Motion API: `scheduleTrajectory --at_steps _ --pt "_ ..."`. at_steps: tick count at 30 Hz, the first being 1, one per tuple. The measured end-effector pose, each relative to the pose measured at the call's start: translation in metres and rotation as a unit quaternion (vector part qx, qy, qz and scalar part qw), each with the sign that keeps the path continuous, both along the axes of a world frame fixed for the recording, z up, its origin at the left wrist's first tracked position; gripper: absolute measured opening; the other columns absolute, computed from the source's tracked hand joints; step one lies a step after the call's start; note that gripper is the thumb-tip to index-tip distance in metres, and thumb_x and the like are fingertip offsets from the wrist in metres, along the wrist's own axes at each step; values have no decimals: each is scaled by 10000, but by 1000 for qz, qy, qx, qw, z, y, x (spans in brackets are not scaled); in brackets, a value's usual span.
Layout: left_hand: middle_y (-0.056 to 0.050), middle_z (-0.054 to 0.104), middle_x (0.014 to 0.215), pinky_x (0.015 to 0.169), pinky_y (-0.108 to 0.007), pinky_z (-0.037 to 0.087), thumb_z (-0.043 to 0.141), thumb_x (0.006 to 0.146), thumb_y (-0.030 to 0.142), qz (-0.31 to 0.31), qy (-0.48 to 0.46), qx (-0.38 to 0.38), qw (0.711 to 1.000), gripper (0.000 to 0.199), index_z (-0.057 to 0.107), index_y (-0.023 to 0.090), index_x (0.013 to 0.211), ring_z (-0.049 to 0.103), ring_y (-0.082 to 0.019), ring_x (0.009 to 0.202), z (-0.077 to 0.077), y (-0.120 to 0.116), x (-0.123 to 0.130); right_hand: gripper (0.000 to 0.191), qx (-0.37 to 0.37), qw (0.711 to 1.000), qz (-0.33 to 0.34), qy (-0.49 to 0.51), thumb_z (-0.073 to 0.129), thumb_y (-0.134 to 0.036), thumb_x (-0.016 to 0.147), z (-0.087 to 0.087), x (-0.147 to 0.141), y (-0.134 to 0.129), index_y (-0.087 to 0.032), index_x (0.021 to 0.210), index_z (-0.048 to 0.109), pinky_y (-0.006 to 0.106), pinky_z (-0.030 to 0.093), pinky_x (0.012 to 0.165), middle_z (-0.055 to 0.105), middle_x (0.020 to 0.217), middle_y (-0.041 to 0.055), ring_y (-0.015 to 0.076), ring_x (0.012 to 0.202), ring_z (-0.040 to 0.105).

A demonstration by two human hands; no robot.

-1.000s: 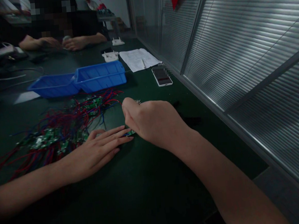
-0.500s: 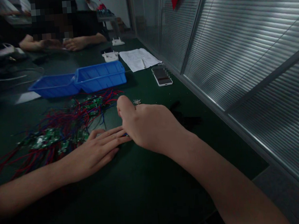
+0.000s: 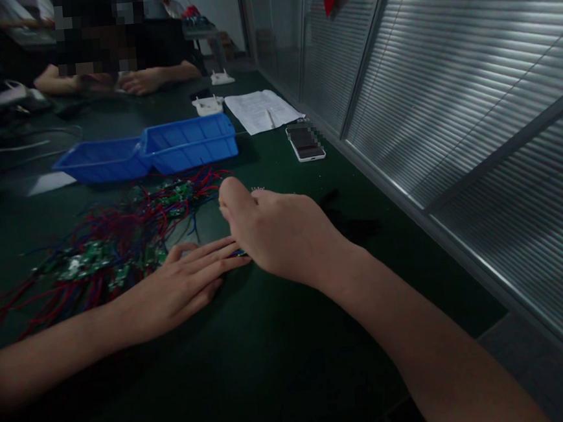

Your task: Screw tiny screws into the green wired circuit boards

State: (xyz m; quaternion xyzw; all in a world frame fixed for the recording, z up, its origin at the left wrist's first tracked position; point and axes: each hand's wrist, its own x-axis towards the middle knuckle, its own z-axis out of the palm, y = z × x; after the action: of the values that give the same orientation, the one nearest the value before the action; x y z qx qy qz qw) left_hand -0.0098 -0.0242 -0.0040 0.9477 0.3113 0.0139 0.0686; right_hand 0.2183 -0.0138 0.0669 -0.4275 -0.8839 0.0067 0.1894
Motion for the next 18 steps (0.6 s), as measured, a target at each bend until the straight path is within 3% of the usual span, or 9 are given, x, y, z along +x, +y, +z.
scheduleTrajectory --at_steps 3,6,9,13,15,18 --pt "14 248 1498 961 -403 285 335 905 199 -2 -3 2 1000 523 256 344 1401 249 -228 1365 -1 0 0 380 23 999 -16 -24 311 -467 927 -1 3 1 -182 867 556 220 236 517 572 648 -6 87 560 499" --pt "-4 277 1487 948 -403 288 353 898 199 -4 -8 4 1000 527 266 332 1401 272 -237 1353 -1 0 -1 467 75 993 -82 -45 369 -566 864 -3 3 -1 -179 678 553 247 177 502 501 517 -8 100 502 456" --pt "0 256 1495 934 -397 291 343 900 192 -5 -6 1 1000 521 269 332 1396 247 -229 1366 0 0 -1 367 77 991 -107 -32 369 -477 872 -3 0 -4 -176 793 563 249 182 499 550 593 5 117 541 477" --pt "6 222 1506 946 -403 278 337 905 202 -3 -1 -2 1000 517 253 331 1399 237 -217 1371 2 0 0 244 4 1000 3 26 322 -267 889 0 -2 -3 -159 1051 468 216 265 519 604 835 19 101 664 529" --pt "10 213 1508 943 -399 280 338 904 198 -3 -1 -2 1000 521 252 333 1400 225 -216 1376 1 0 0 268 -2 1000 13 7 268 -290 932 1 -1 -2 -160 1037 477 212 277 533 603 825 22 94 663 536" --pt "11 232 1503 943 -397 280 346 899 189 -2 -4 1 1000 527 264 337 1398 232 -224 1372 -1 0 -1 412 29 999 -7 -34 244 -460 948 -1 3 0 -179 920 545 220 256 529 580 678 2 93 598 522"
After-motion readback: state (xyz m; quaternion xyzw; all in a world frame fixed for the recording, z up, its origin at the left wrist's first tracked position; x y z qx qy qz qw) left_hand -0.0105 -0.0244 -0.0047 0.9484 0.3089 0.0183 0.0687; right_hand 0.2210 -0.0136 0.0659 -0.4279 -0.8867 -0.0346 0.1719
